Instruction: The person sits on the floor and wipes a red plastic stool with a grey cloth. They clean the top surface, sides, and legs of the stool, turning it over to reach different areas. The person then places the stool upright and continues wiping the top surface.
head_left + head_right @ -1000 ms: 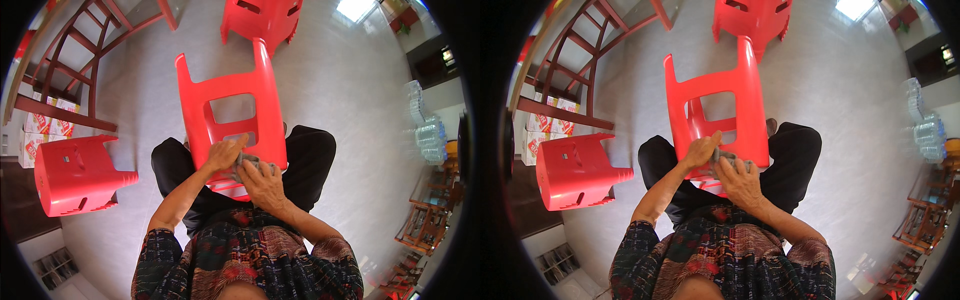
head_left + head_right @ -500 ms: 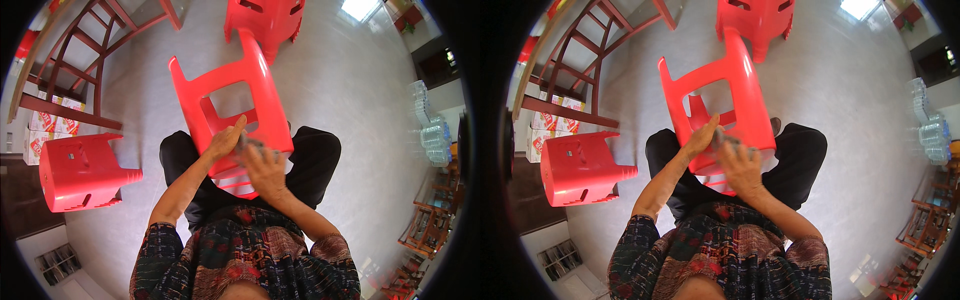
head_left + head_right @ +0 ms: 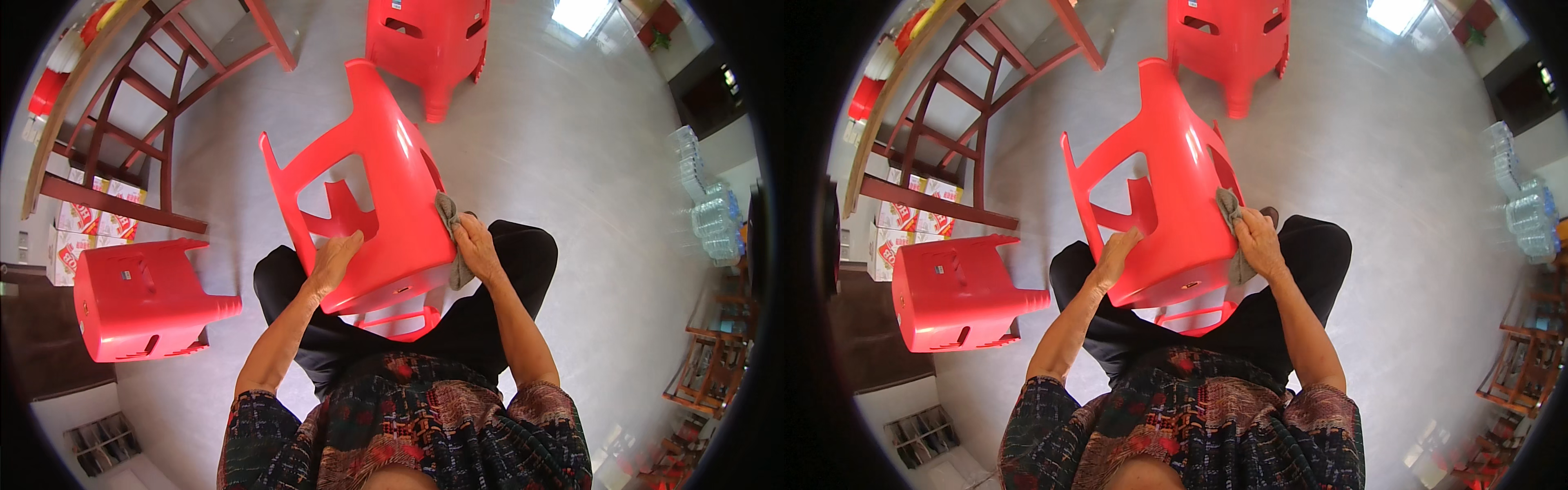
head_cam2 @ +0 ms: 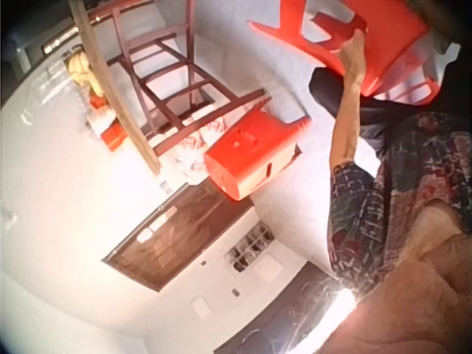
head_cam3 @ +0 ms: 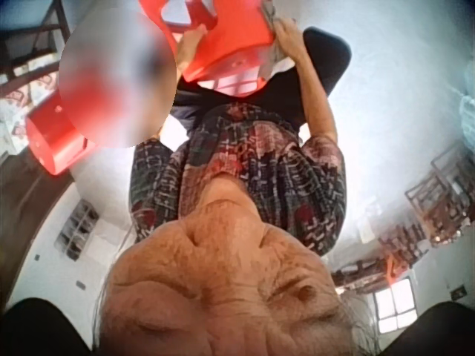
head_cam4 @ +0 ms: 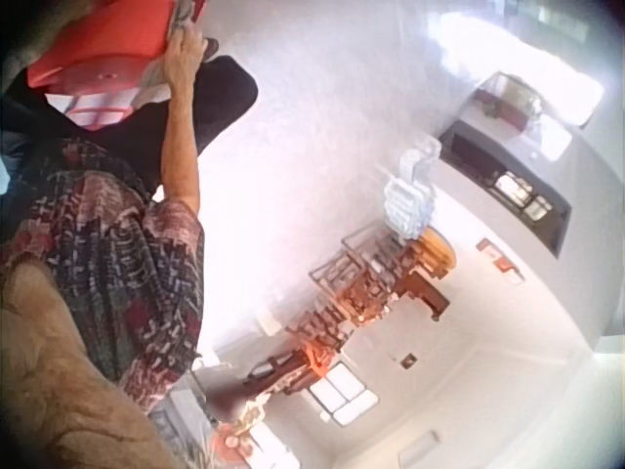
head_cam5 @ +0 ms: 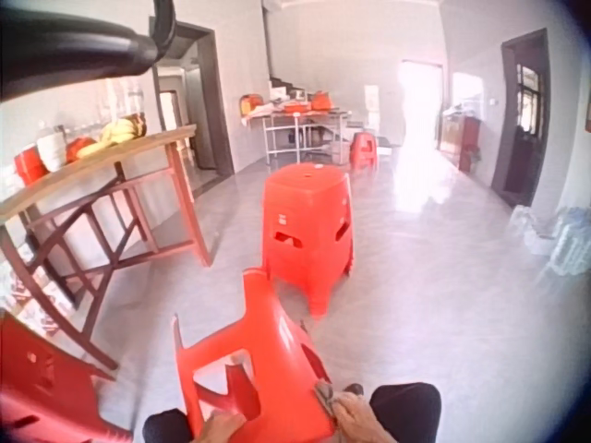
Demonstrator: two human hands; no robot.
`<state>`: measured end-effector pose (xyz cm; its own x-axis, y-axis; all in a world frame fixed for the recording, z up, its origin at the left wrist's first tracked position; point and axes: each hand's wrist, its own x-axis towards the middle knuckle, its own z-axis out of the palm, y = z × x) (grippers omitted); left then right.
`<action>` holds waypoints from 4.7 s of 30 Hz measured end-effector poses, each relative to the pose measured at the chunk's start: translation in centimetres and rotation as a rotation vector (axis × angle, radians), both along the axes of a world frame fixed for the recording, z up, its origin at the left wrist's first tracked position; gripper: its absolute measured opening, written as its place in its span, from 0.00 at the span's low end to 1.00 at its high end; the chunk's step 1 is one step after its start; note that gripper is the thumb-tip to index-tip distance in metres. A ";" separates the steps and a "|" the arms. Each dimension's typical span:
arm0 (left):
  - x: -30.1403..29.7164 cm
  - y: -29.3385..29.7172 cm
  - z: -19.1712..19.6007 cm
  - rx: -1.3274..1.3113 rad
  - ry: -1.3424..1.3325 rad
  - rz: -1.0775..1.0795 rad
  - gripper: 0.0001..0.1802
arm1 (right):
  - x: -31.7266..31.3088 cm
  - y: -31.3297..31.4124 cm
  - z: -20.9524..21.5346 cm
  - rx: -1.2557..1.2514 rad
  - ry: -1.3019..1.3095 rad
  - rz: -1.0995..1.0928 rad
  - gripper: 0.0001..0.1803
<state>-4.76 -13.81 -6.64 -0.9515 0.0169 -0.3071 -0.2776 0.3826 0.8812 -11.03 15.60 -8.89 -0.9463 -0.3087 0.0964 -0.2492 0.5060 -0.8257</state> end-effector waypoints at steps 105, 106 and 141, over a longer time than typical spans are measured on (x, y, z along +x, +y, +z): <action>2.5 -2.0 0.3 0.312 -0.124 0.200 0.28 | -26.7 -28.9 1.4 1.107 0.496 0.298 0.14; 2.4 -2.1 0.4 0.315 -0.115 0.209 0.29 | -27.6 -28.9 1.0 1.082 0.488 0.248 0.15; 3.9 -0.6 -5.7 0.950 -0.174 0.509 0.42 | 6.1 -12.9 14.0 0.433 0.645 0.640 0.21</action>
